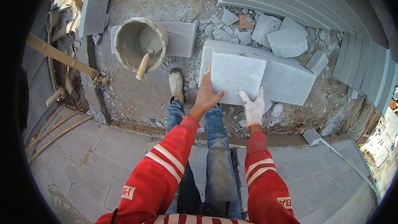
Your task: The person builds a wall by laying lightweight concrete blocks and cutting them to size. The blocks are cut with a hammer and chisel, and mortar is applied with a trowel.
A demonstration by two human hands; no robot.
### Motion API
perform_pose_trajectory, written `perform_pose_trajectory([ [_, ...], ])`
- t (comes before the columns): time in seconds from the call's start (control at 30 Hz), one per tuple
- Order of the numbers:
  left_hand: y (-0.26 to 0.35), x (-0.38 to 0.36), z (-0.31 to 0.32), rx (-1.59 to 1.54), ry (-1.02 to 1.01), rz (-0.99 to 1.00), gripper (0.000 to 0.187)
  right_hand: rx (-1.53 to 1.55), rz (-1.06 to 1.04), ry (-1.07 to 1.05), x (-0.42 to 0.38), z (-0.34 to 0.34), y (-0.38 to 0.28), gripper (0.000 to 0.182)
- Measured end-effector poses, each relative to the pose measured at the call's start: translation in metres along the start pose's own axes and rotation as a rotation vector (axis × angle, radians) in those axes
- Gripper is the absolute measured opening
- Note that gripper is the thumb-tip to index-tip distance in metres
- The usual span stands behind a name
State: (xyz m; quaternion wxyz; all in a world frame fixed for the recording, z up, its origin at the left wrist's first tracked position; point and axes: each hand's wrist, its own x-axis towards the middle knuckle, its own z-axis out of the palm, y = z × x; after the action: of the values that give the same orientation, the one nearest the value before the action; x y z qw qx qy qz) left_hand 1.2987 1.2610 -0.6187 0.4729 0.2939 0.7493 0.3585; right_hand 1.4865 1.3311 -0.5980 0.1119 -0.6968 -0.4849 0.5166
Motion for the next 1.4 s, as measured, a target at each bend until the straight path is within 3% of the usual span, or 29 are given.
perform_pose_trajectory([
  [0.33, -0.004, -0.001, -0.005, -0.083, -0.055, -0.036, 0.115, -0.06, 0.054, 0.019, -0.011, 0.004, -0.01, 0.103],
  [0.57, 0.002, -0.003, -0.011, -0.059, -0.102, -0.085, 0.114, 0.058, 0.139, 0.003, -0.015, 0.006, -0.015, 0.099],
  [0.67, -0.002, -0.002, -0.01, -0.035, -0.1, -0.079, 0.114, -0.046, 0.089, 0.039, -0.011, 0.01, 0.008, 0.101],
  [0.77, -0.015, -0.002, -0.008, -0.067, -0.116, -0.124, 0.114, 0.019, 0.068, 0.046, -0.011, 0.011, 0.007, 0.104],
  [0.97, -0.021, 0.0, -0.011, 0.082, -0.067, -0.006, 0.112, 0.016, 0.091, 0.019, -0.01, 0.009, 0.005, 0.107],
  [1.0, -0.014, 0.0, -0.012, 0.01, -0.107, -0.065, 0.114, 0.028, 0.07, -0.005, -0.01, 0.008, 0.004, 0.107],
  [1.03, -0.01, 0.001, -0.013, -0.062, -0.133, -0.123, 0.117, -0.021, 0.086, -0.008, -0.01, 0.006, 0.002, 0.107],
  [1.1, -0.018, -0.002, -0.007, 0.111, -0.053, -0.105, 0.117, -0.185, 0.081, -0.028, -0.011, 0.003, -0.006, 0.106],
  [1.17, 0.0, -0.015, -0.01, 0.189, 0.029, -0.2, 0.119, -0.371, 0.016, -0.025, -0.013, -0.005, -0.002, 0.105],
  [1.27, 0.01, -0.032, -0.016, 0.227, 0.215, -0.068, 0.104, -0.385, -0.065, -0.02, -0.029, -0.029, -0.011, 0.091],
  [1.3, 0.042, -0.036, -0.034, -0.048, 0.11, -0.285, 0.105, -0.388, -0.057, -0.066, -0.038, -0.043, -0.018, 0.087],
  [1.4, 0.141, -0.052, -0.11, -0.312, 0.212, -0.019, 0.074, -0.523, -0.034, -0.2, -0.053, -0.081, -0.017, 0.071],
])
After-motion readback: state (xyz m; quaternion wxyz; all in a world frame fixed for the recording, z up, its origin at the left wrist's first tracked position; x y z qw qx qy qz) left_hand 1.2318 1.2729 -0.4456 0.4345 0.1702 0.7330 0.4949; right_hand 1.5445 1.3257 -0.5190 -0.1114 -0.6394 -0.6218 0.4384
